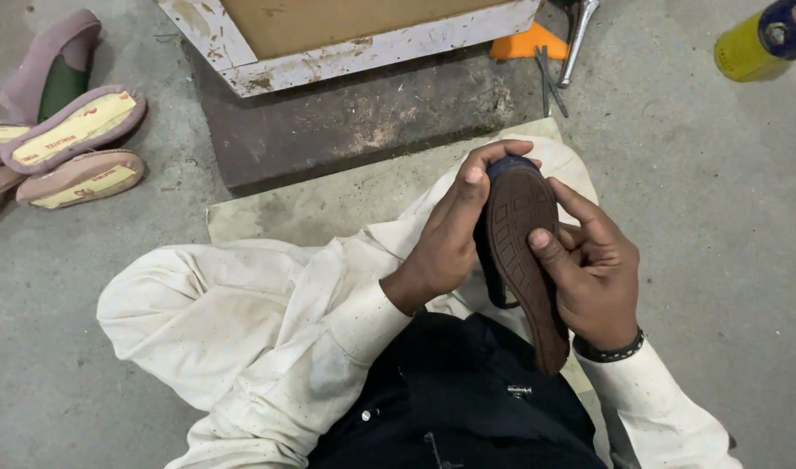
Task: Manually attaching and pressing rubber soles onto shoe uppers, including using a heating box to set the adhesive.
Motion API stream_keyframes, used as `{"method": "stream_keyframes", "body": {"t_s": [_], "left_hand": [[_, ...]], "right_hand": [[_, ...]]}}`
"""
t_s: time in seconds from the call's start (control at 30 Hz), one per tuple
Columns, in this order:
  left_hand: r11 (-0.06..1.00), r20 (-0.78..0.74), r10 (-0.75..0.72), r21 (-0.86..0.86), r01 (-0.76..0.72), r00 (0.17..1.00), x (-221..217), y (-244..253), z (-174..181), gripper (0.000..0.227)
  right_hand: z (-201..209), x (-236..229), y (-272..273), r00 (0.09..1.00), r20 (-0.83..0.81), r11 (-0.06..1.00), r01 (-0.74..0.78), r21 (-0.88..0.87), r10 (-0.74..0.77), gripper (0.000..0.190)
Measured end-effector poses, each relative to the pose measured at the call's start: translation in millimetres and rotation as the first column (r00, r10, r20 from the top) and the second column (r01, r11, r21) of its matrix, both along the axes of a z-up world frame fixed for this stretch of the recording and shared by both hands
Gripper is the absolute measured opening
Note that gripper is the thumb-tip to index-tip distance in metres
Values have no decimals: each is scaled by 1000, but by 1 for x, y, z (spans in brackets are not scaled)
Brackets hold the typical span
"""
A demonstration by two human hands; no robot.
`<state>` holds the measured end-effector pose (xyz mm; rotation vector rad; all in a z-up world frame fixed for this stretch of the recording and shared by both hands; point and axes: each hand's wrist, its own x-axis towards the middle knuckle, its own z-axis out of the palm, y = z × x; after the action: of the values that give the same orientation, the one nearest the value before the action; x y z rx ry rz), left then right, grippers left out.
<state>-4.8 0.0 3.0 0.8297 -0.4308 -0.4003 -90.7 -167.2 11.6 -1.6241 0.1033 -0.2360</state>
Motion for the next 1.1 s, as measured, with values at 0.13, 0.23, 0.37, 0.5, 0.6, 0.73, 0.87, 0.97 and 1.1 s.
{"method": "stream_keyframes", "body": {"t_s": [0.13,0.23,0.37,0.5,0.6,0.73,0.87,0.97,1.1], "left_hand": [[999,23,4,38,-5,1000,-1,0,1,57],[988,48,56,139,-62,997,-4,2,16,49],[936,89,144,312,-165,986,-10,3,38,41],[918,101,178,342,-202,979,-7,0,40,37],[888,101,226,388,-248,969,-10,-1,43,35],[873,104,272,391,-291,957,-12,-2,45,28],[865,83,271,417,-280,959,-9,1,45,27],[806,119,217,538,-246,969,-10,15,62,37],[771,155,201,584,-253,967,0,19,68,31]], "right_hand": [[-2,-3,-5,998,-63,999,18,52,-14,54],[-1,-2,-4,997,-71,999,21,43,-18,54],[-7,-5,-8,997,-77,999,33,24,-31,53],[-5,-6,-7,996,-78,999,34,3,-33,53],[-2,-6,-4,997,-75,999,33,5,-33,52],[-1,-5,-3,997,-72,1000,19,-22,-20,52],[-1,-4,-3,998,-67,998,-2,-58,-2,52],[-1,-4,-3,998,-67,997,-13,-81,7,52],[1,-3,-2,998,-62,995,-31,-100,24,52]]}}
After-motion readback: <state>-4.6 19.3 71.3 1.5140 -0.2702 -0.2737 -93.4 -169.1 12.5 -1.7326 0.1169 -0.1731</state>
